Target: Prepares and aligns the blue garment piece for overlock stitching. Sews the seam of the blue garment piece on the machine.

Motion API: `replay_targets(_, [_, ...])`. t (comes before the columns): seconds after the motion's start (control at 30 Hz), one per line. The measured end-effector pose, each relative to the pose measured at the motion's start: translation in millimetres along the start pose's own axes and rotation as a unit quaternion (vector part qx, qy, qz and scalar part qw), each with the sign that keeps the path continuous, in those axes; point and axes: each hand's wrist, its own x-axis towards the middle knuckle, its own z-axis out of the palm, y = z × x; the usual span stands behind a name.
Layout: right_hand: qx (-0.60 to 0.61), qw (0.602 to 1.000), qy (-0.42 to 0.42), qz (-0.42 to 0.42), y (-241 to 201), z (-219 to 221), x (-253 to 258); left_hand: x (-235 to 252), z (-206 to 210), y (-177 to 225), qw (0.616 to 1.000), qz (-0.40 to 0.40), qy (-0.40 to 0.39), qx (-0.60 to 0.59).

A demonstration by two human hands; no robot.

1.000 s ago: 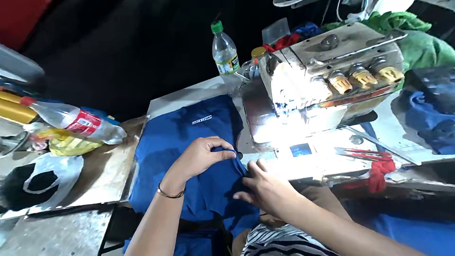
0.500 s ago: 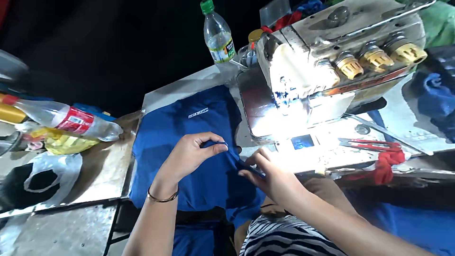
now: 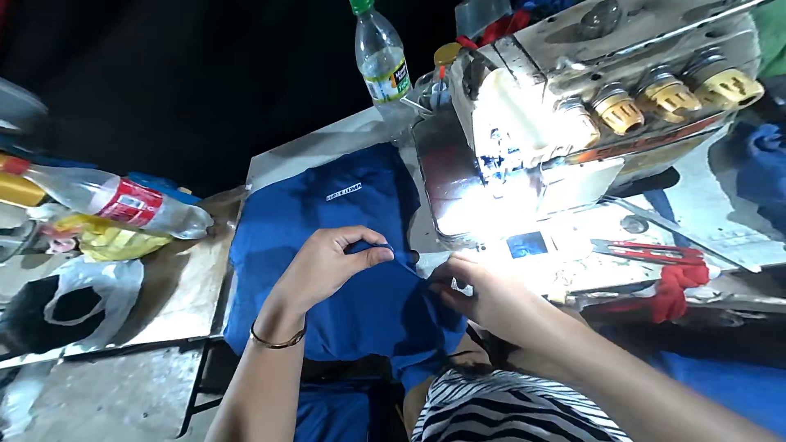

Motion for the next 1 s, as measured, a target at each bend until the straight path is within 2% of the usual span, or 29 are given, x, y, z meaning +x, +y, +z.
replay_targets(0.07, [0.086, 0.995, -0.036, 0.022, 4, -4, 9, 0, -1, 2, 1.000, -0.018, -0.012, -0.011])
replay_targets(0.13, [0.144, 0.988, -0.061, 0.001, 10, -3, 15, -1, -4, 2, 0.999, -0.024, -0.027, -0.026])
replay_targets(0.23, [0.240, 0.960, -0.139, 0.032, 12, -5, 20, -4, -6, 3, 0.999, -0.022, -0.017, -0.037])
replay_targets(0.4, [0.290, 0.942, -0.143, 0.090, 10, -8, 18, -7, -5, 0, 0.999, -0.020, 0.028, -0.035])
replay_targets(0.6, [0.308, 0.936, -0.142, 0.097, 7, -12, 15, -8, -1, 1, 0.998, -0.022, 0.056, -0.016])
replay_targets(0.8, [0.223, 0.963, -0.112, 0.103, 0, -17, 13, -10, 2, 4, 0.996, -0.052, 0.075, -0.005])
replay_targets(1.0, [0.195, 0.971, -0.068, 0.122, -10, -10, 11, -12, 8, 3, 0.993, -0.075, 0.093, -0.024])
